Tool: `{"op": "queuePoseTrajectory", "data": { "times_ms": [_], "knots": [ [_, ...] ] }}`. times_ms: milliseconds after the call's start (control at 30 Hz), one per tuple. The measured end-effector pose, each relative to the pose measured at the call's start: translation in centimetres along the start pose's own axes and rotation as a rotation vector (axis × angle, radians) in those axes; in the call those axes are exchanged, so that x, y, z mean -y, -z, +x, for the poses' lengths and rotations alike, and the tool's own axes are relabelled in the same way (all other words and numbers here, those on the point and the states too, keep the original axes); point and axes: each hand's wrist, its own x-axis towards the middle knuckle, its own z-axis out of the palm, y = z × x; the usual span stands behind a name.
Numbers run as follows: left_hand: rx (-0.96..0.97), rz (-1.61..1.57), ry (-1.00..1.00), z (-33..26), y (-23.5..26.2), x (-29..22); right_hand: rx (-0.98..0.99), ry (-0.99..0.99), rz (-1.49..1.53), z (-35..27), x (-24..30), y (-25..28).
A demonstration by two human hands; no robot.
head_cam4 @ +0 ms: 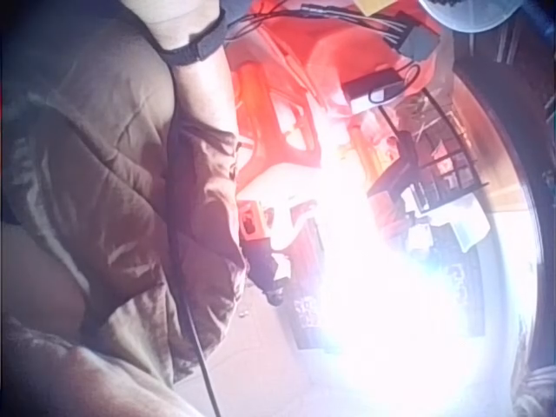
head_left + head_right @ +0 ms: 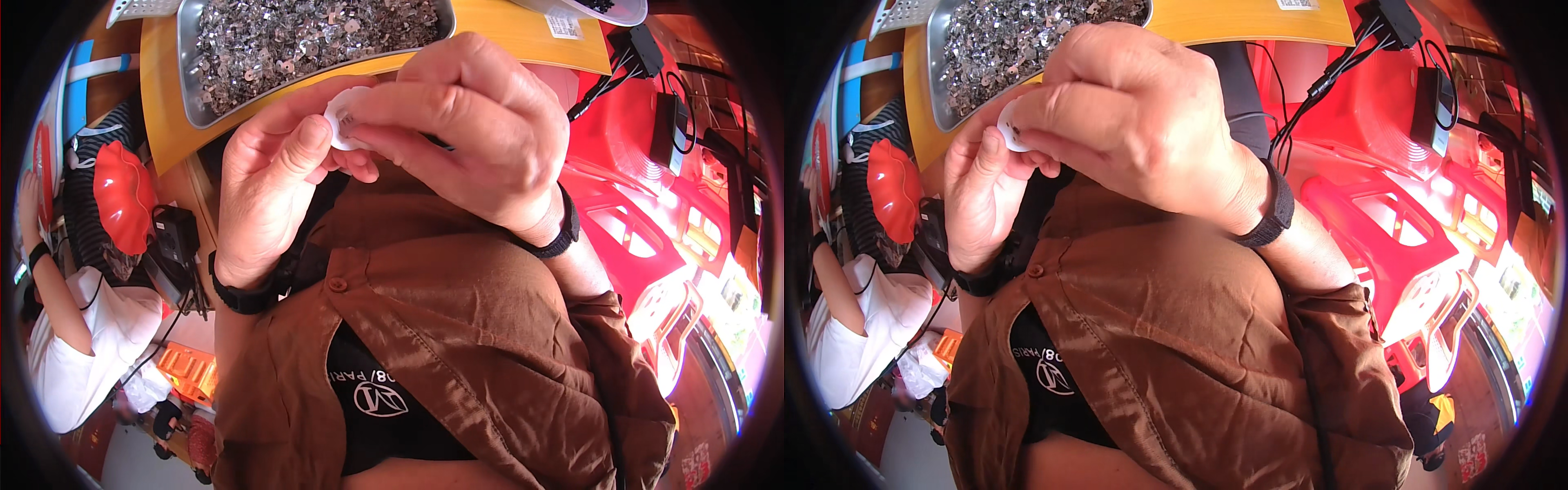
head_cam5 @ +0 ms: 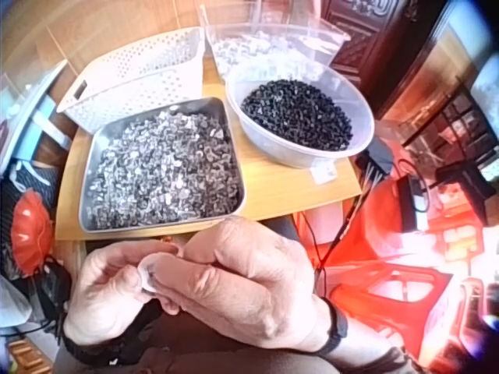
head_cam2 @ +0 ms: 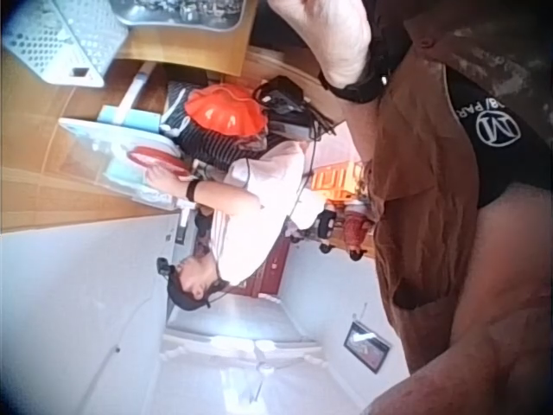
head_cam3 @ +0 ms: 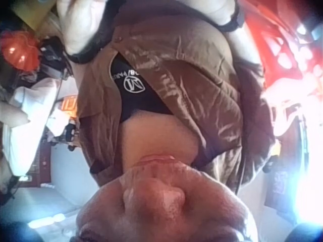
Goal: Assembling small metal and plastic parts into white plastic housing units.
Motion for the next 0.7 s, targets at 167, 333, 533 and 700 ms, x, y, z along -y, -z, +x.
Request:
{"op": "queuePoseTrajectory", "data": {
  "times_ms": [167, 333, 533, 700],
  "knots": [
    [-0.048, -0.006, 0.002, 0.2, -0.9, -0.2, -0.069, 0.152, -0.169, 0.0, -0.3, -0.1],
    [-0.091, 0.043, -0.005, 0.2, -1.0, 0.0, 0.047, 0.171, -0.132, 0.4, -0.5, 0.5],
    [-0.144, 0.133, -0.06, 0.1, -1.4, 0.0, 0.058, 0.216, -0.209, 0.5, -0.1, 0.5],
    [-0.135, 0.211, -0.076, 0.2, -0.9, 0.5, 0.088, 0.194, -0.192, 0.1, -0.2, 0.5]
  ]
}}
